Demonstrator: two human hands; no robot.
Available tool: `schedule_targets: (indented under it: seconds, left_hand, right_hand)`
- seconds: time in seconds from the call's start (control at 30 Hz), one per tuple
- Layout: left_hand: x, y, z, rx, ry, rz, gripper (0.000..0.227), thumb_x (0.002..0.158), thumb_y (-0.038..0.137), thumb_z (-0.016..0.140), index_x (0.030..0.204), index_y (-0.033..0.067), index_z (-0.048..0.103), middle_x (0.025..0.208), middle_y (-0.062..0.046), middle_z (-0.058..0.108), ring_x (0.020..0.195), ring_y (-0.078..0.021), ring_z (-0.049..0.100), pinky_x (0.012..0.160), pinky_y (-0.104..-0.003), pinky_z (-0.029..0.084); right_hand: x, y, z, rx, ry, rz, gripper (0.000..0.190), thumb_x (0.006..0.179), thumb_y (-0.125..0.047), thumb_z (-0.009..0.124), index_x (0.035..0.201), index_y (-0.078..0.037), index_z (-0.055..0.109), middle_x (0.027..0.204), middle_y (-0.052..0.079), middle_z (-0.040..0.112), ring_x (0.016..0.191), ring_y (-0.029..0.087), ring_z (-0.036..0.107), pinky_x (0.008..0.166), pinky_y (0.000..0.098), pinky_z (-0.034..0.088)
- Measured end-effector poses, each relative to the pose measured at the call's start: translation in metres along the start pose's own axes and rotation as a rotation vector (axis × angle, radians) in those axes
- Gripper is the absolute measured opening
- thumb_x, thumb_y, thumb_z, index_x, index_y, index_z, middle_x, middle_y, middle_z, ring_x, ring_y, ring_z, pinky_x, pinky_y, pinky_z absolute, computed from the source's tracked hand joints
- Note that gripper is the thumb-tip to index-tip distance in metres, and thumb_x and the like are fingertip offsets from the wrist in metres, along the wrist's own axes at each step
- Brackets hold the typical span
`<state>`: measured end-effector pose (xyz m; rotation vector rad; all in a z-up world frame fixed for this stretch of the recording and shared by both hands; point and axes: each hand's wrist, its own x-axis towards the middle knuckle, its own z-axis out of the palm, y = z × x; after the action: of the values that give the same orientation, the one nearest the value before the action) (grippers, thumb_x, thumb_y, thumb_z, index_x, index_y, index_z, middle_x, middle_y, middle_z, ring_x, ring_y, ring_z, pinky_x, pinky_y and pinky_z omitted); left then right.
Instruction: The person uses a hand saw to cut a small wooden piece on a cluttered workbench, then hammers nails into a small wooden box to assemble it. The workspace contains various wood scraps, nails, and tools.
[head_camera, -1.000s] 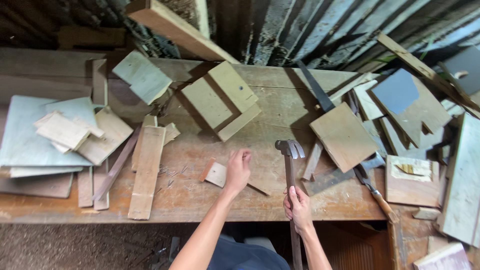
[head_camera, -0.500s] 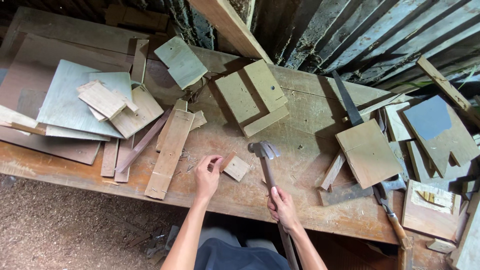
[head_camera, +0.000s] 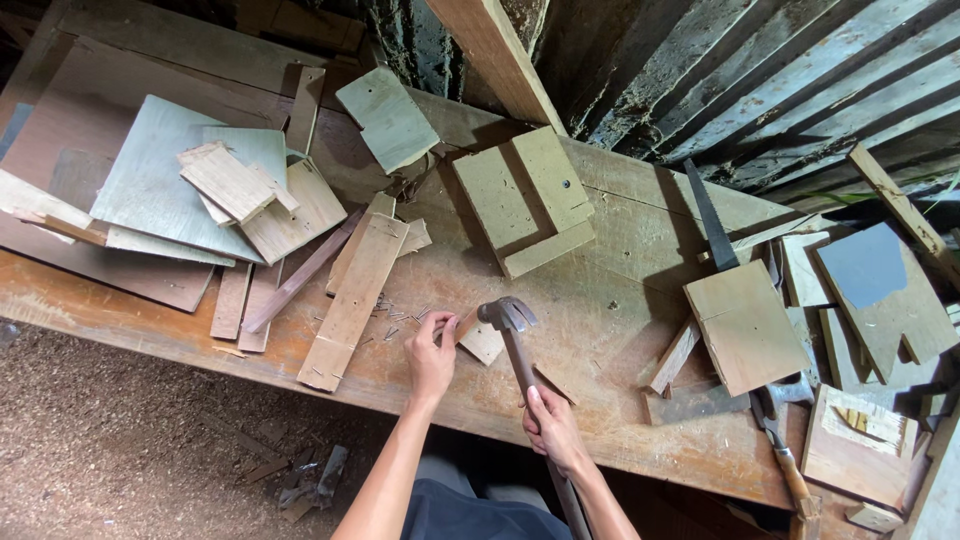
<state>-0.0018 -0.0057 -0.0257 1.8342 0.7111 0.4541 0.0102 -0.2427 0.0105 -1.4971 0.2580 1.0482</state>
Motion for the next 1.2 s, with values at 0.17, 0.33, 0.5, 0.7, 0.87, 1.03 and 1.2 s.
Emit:
schedule_targets:
  seconds: [0.17,0.33,0.5,0.7,0.87,1.03,1.2]
  left_hand:
    - [-0.002,0.003,0.0,-0.023,-0.005,0.016,0.011,0.097,0.008,0.065,0.103,-0.0002,0.071,0.096,-0.014,0.08,0.09,-0.0237,0.08,0.081,-0.035,0.063]
    - [-0.002,0.009,0.0,-0.032,0.009,0.005,0.012,0.097,0.008,0.065,0.102,-0.002,0.07,0.094,-0.014,0.08,0.088,-0.0232,0.08,0.079,-0.035,0.063]
    - [-0.003,0.008,0.001,0.011,-0.001,0.018,0.013,0.096,0.009,0.067,0.102,-0.0015,0.071,0.094,-0.015,0.08,0.088,-0.0229,0.079,0.075,-0.035,0.062]
    - [-0.006,0.009,0.003,0.089,-0.043,0.063,0.012,0.093,0.011,0.071,0.1,0.0023,0.073,0.094,-0.013,0.074,0.077,-0.0237,0.074,0.065,-0.032,0.06]
    - [-0.011,0.015,-0.003,0.065,0.052,0.233,0.009,0.091,0.006,0.073,0.099,0.0009,0.073,0.091,-0.013,0.073,0.08,-0.0276,0.072,0.069,-0.036,0.056]
    - [-0.008,0.022,-0.004,0.03,0.019,0.174,0.011,0.091,0.007,0.073,0.1,0.001,0.072,0.092,-0.012,0.073,0.078,-0.026,0.073,0.067,-0.035,0.058]
    - [-0.01,0.022,-0.003,0.052,-0.013,0.176,0.011,0.089,0.006,0.074,0.098,0.0009,0.072,0.091,-0.013,0.072,0.079,-0.0265,0.072,0.069,-0.036,0.057]
  right_hand:
    - [0.003,0.003,0.004,-0.073,-0.008,-0.009,0.039,0.105,-0.041,0.048,0.096,-0.004,0.057,0.059,-0.002,0.042,0.04,0.006,0.031,0.035,0.0249,0.026]
    - [0.007,0.003,0.006,-0.123,0.006,-0.017,0.037,0.106,-0.039,0.049,0.095,-0.004,0.057,0.057,-0.002,0.04,0.04,0.007,0.031,0.036,0.0261,0.026]
    - [0.005,0.003,0.006,-0.17,0.013,-0.052,0.037,0.104,-0.04,0.049,0.095,-0.005,0.058,0.057,-0.002,0.043,0.039,0.007,0.034,0.035,0.0267,0.028]
    - [0.006,0.004,0.006,-0.142,0.021,0.002,0.036,0.103,-0.04,0.05,0.094,-0.006,0.059,0.058,-0.001,0.043,0.039,0.008,0.031,0.035,0.0266,0.026]
    - [0.007,0.009,0.003,-0.112,0.003,-0.012,0.037,0.104,-0.04,0.05,0.095,-0.005,0.059,0.058,-0.001,0.042,0.04,0.007,0.031,0.036,0.0259,0.025]
    - [0.01,0.009,0.001,-0.049,-0.025,-0.005,0.036,0.104,-0.04,0.049,0.096,-0.006,0.057,0.058,-0.001,0.041,0.039,0.008,0.03,0.036,0.0263,0.024]
    - [0.005,0.01,0.0,-0.023,-0.03,-0.023,0.035,0.105,-0.04,0.049,0.096,-0.007,0.056,0.058,-0.002,0.04,0.04,0.007,0.029,0.036,0.0257,0.023]
